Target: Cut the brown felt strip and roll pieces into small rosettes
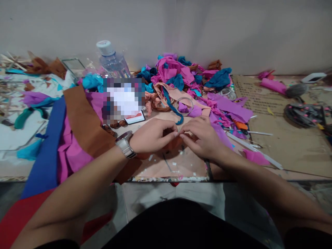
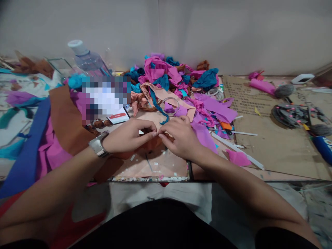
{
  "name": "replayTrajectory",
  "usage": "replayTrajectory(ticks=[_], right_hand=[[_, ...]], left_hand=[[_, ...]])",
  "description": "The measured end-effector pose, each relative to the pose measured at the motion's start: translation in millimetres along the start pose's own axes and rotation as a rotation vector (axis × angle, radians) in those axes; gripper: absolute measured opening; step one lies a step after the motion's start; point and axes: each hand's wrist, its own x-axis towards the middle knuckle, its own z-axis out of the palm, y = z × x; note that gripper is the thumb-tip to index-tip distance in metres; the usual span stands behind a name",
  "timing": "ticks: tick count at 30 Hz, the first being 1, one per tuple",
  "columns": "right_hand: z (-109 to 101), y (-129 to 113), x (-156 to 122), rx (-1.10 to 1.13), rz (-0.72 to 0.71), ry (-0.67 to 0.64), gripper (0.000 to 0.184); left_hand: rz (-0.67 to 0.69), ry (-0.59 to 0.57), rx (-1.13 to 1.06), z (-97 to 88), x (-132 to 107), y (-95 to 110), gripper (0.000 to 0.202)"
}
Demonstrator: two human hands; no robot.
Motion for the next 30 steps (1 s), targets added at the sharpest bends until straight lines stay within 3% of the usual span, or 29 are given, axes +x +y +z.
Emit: replayTrajectory(ticks=[9,21,30], right_hand=[[-1.5,-0.3,0.3,-0.028,-0.015,0.005,0.010],[-0.8,-0.5,-1.5,-0.047,-0.036,0.015,0.009],[0.4,1.7,-1.2,-0.073,-0.045,0.005,0.008]], left_hand=[[-0.014,-0.010,-0.169,4.4,3.8,-9.8,0.033],[0.015,-0.086,-0.112,3.9,4.2,-12.6,0.040],[-0.011,-0.061,-0.189,5.1,5.2,-12.4,0.031]])
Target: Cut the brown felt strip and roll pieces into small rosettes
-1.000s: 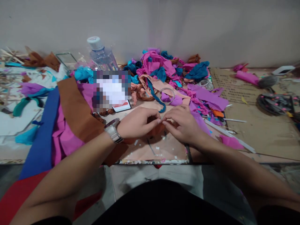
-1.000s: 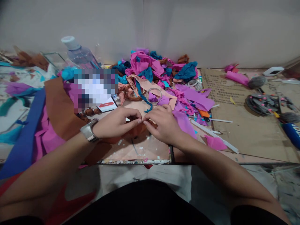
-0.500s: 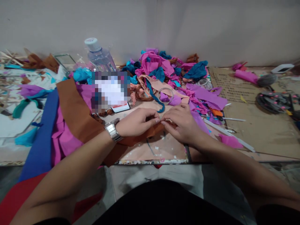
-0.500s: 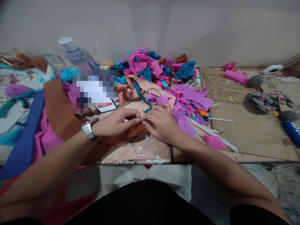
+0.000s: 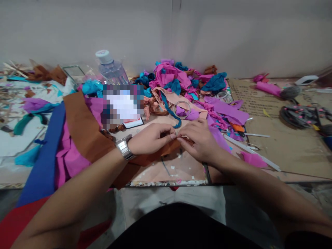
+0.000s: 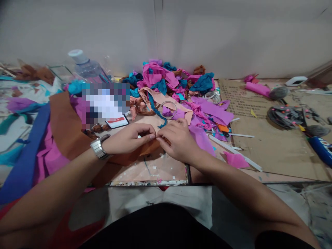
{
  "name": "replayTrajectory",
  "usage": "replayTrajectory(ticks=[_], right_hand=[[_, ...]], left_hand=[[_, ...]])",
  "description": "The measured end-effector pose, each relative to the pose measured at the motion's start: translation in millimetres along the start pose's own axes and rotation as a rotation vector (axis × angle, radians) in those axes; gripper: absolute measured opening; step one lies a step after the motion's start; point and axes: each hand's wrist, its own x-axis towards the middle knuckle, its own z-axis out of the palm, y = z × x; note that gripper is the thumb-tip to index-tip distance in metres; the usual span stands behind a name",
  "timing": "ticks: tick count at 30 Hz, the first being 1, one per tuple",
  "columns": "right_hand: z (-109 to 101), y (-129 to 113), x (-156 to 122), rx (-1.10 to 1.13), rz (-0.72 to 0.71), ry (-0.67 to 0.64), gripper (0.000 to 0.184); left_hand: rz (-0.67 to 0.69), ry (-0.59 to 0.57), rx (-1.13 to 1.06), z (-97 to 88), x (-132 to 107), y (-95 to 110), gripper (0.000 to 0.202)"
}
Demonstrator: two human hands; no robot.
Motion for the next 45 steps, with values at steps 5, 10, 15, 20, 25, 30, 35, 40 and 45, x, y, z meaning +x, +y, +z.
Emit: replayTrajectory(ticks=[5,10,15,20,25,30,35,40,45], right_hand=[[-0.1,0.6,0.7,0.025,0.022,-0.013,0.009],[1.1,1.7,0.5,0.041,0.013,0.008,0.007],[2.4,1.2,0.8,0.034,-0.004,0.016,0.007],[2.3,1.6,1.4,0.010,-0.029,0.028,0.007],[2.3,1.3,1.1,0.021,-0.037,0.012,0.007],[2.3,0.8,0.5,0.025,-0.032,0.015,0.009],[1.9,1.4,1.9,0.029,-0.034,0.020,0.009],[2.8,2.0,2.4,0.012,-0.030,0.025,0.009],[3.6,3.4,1.3,0.018,-0.037,0.025,0.007]], left_hand=[[-0.020,0.018,0.050,1.3,-0.7,2.0,0.033],[-0.017,0.068,0.017,2.2,-0.6,3.8,0.026],[-0.056,0.055,0.038,1.2,-1.1,5.0,0.030],[-0.095,0.035,0.004,2.3,-0.8,5.2,0.033],[-0.076,0.026,0.004,4.5,-0.8,4.1,0.035],[-0.063,0.025,0.047,5.3,-0.4,4.6,0.034],[-0.084,0.028,0.047,5.7,-0.1,5.1,0.033],[-0.088,0.031,0.048,6.1,-0.3,6.2,0.032],[-0.086,0.036,0.048,7.9,-0.3,5.5,0.032]])
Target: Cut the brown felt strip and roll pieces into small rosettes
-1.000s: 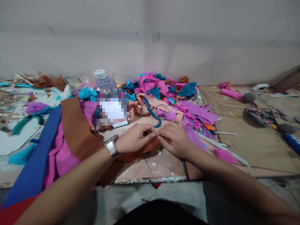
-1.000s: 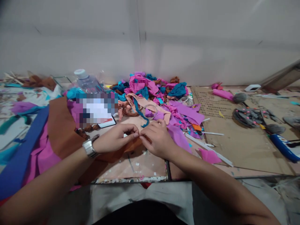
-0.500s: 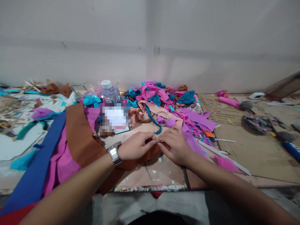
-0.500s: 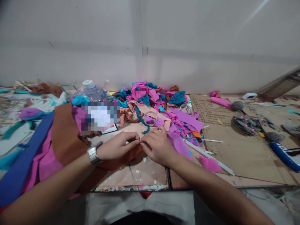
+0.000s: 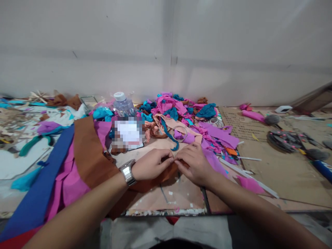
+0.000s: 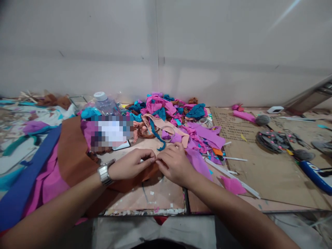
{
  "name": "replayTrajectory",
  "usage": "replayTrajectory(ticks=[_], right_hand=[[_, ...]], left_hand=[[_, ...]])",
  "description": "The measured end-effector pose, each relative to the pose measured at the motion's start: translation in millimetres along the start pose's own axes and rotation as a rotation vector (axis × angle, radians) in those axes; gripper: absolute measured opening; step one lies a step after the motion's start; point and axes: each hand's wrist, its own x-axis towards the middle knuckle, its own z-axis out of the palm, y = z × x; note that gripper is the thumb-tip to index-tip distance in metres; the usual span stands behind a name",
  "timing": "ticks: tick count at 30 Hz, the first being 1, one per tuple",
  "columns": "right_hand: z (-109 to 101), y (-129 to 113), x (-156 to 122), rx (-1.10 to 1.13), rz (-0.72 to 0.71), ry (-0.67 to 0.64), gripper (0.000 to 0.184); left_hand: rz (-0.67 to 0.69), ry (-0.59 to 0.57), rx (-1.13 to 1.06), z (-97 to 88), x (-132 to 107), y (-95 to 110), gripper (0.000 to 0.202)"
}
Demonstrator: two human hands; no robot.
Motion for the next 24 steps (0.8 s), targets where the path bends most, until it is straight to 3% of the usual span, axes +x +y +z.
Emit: replayTrajectory(ticks=[11,17,24], right_hand=[[-1.3,0.1,0.2,-0.003,-0.008,0.000,0.006],[1.0,2.4,-0.4,0.109,0.085,-0.018,0.005],[-1.0,6.2,0.2,0.233,0.183,-0.008,0.004]], left_hand=[[0.002,-0.003,-0.012,-0.2,0.5,0.5,0.030],[0.020,0.049,0.201,1.6,-0.4,0.8,0.023],[0.219,0.105,0.465,6.8,1.3,-3.0,0.025]])
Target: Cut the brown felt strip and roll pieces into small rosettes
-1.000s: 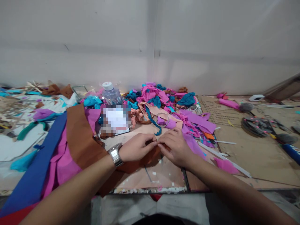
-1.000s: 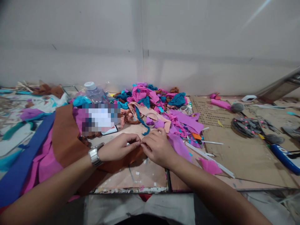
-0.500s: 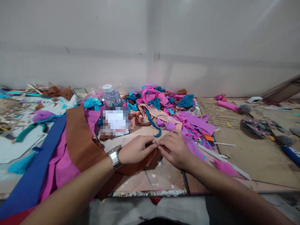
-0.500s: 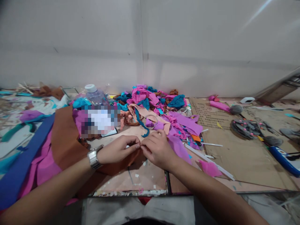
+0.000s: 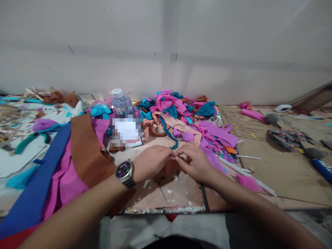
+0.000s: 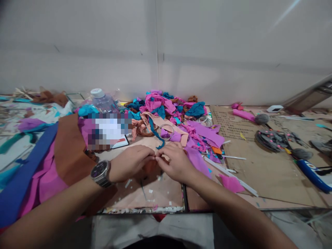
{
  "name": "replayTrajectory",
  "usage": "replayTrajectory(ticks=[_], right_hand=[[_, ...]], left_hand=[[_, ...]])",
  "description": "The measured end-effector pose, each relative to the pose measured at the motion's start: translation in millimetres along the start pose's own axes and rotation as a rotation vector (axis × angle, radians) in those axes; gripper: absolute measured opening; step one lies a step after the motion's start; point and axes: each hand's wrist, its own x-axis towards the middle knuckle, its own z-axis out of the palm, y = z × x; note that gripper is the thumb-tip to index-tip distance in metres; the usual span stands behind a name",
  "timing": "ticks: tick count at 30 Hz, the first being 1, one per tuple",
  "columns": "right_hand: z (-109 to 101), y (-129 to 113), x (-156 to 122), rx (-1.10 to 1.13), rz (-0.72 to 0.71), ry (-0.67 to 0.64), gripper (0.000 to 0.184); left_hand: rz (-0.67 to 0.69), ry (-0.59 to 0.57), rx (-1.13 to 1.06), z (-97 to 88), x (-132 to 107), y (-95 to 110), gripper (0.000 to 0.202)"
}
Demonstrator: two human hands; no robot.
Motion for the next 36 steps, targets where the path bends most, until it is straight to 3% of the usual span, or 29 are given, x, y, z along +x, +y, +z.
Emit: replayTrajectory(ticks=[7,11,18,26,36], right_hand=[[3.2,-1.2,2.0,0.021,0.025,-0.036,0.007],[2.7,-1.3,2.0,0.016,0.037,-0.044,0.007],[-1.9,-3.1,1.7,-0.041,-0.005,-0.077,0.004],[-10.5,-6.1,0.8,-0.023,-0.049,-0.071,0.004],[-2.0,-3.7,0.6,-0.072,-0.026,-0.082,0.004]], left_hand=[[0.159,0.124,0.115,8.4,-3.2,-4.5,0.024],[0.166,0.150,0.080,6.7,-2.7,-1.8,0.025],[0.048,0.042,-0.078,0.1,-1.6,1.0,0.019],[-0.003,0.004,-0.265,-1.8,-2.7,-1.0,0.024],[-0.049,-0.067,-0.425,-9.0,-1.0,0.6,0.026]])
